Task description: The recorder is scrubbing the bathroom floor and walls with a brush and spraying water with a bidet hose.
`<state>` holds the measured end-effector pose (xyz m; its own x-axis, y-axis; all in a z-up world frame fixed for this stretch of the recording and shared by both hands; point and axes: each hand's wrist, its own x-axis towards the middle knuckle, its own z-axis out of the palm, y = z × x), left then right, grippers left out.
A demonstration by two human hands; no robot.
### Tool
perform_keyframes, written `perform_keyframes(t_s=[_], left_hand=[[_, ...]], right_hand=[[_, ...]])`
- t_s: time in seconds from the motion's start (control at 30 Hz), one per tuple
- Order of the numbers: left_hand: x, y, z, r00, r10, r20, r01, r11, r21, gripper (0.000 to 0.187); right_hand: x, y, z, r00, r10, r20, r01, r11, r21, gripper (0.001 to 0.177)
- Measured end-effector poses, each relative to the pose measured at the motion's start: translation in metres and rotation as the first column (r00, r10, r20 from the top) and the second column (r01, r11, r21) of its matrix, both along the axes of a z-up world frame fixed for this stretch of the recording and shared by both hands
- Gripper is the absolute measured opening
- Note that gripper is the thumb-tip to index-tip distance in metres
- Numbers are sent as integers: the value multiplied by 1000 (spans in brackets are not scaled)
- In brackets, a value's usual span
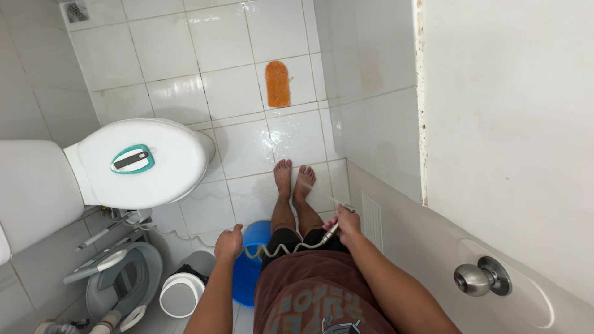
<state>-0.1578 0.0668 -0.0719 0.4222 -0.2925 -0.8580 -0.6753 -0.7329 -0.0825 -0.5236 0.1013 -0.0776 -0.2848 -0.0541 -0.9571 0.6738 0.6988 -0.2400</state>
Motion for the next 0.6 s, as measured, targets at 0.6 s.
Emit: perform_keyframes(t_s=[0.6], left_hand=[[13, -16, 31, 962, 270, 37, -265, 959, -104, 62]], right_hand=[[29, -20, -17, 906, 414, -86, -412, 910, 46, 40]])
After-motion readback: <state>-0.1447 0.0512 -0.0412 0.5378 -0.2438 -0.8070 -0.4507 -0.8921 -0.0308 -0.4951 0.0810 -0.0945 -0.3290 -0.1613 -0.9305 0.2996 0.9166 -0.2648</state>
